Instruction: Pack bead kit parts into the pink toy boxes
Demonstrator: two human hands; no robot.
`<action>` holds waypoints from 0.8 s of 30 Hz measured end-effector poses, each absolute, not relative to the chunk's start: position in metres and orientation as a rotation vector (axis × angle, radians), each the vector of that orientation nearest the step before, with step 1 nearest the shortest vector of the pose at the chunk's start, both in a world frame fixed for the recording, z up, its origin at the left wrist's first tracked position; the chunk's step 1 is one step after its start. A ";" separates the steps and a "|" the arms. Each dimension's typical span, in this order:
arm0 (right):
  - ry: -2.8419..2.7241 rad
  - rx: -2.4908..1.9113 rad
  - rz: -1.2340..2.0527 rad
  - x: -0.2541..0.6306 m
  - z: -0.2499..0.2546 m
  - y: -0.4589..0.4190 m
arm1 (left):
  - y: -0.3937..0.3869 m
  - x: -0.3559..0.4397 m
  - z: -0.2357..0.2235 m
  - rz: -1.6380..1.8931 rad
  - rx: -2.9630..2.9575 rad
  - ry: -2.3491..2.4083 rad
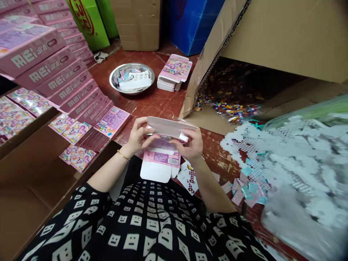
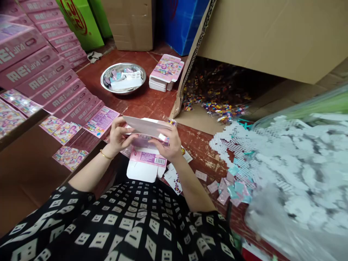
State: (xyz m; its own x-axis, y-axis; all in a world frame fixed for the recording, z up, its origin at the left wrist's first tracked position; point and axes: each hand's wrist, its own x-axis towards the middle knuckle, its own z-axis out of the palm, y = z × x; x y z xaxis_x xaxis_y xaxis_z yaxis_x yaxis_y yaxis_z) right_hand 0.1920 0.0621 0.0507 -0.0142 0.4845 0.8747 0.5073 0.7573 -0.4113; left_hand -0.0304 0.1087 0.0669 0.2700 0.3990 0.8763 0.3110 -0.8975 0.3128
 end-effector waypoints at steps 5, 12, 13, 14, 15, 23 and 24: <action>-1.740 -0.855 0.027 0.185 0.050 0.056 | 0.110 -0.055 0.077 1.419 2.514 0.700; -1.533 -0.887 0.131 0.185 0.070 0.060 | 0.105 -0.024 0.077 1.725 2.016 0.560; -1.479 -0.839 0.103 0.182 0.071 0.061 | 0.104 -0.021 0.078 1.740 1.985 0.553; -1.460 -0.789 0.082 0.181 0.071 0.061 | 0.104 -0.022 0.079 1.734 1.995 0.553; -1.485 -0.748 0.071 0.181 0.072 0.062 | 0.104 -0.024 0.080 1.704 2.046 0.550; -1.973 -0.791 0.237 0.202 0.112 0.047 | 0.094 -0.054 0.110 1.312 2.426 0.466; -1.998 -0.818 0.254 0.203 0.116 0.045 | 0.091 -0.053 0.113 1.327 2.424 0.482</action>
